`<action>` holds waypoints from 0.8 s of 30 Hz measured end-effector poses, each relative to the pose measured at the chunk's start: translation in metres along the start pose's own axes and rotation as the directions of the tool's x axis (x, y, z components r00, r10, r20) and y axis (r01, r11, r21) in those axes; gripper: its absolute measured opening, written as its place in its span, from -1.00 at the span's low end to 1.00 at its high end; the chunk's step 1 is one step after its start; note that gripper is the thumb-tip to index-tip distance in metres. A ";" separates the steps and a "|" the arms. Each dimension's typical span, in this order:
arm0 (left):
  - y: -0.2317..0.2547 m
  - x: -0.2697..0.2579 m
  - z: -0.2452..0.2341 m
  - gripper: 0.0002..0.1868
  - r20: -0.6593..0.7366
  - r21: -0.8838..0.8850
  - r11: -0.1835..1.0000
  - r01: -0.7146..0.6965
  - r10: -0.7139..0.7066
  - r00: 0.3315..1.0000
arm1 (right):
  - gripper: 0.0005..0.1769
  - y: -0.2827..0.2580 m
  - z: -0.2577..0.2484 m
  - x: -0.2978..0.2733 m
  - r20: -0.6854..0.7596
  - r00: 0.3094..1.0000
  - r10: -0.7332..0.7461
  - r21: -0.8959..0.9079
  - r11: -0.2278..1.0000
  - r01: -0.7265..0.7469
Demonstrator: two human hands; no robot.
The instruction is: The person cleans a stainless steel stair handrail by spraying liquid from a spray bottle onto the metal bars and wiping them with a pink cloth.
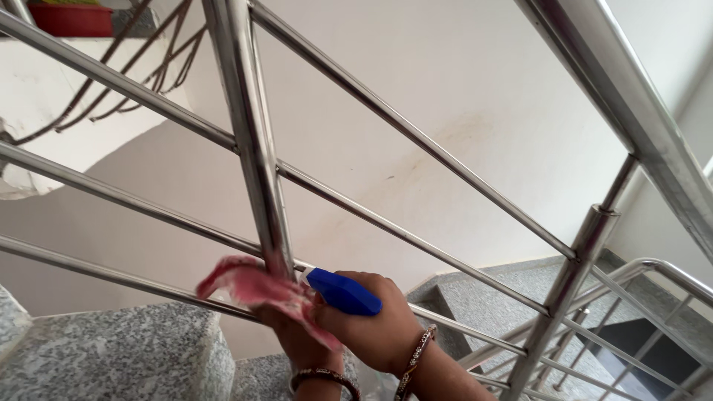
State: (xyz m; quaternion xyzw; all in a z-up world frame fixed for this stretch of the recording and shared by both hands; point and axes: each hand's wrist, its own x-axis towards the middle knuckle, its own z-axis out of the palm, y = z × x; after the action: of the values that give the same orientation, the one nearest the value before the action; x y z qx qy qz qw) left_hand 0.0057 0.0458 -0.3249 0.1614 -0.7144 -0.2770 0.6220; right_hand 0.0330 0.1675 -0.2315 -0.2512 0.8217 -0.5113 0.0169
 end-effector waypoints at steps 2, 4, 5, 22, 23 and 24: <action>0.001 -0.008 0.000 -0.35 0.026 -0.019 0.984 0.179 -0.179 0.984 | -0.71 0.006 0.002 -0.004 0.007 1.000 0.016 0.092 0.996 -0.016; -0.005 -0.005 0.001 -0.42 0.142 0.000 0.966 0.259 -0.256 0.956 | -0.73 0.009 0.005 -0.010 0.007 0.997 0.072 0.149 0.986 -0.072; -0.007 -0.004 0.001 -0.45 0.182 0.017 0.960 0.281 -0.279 0.943 | -0.73 0.009 0.004 -0.011 0.004 0.997 0.074 0.149 0.986 -0.074; -0.052 0.058 0.027 -0.64 0.656 0.088 0.988 0.125 -0.152 0.739 | -0.76 0.015 0.023 0.005 0.104 0.993 -0.050 0.249 0.968 0.023; -0.054 0.061 0.028 -0.62 0.675 0.076 0.988 0.138 -0.153 0.721 | -0.76 0.015 0.025 0.002 0.110 0.993 -0.049 0.250 0.968 0.020; -0.056 0.065 0.032 -0.60 0.693 0.054 0.990 0.128 -0.129 0.709 | -0.75 0.015 0.025 0.002 0.103 0.994 0.027 0.083 0.996 -0.036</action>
State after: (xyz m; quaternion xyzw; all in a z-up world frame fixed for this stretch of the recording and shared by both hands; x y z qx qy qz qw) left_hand -0.0430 -0.0301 -0.3088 0.0956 -0.8826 -0.3592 0.2879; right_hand 0.0327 0.1514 -0.2559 -0.2629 0.8013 -0.5318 0.0773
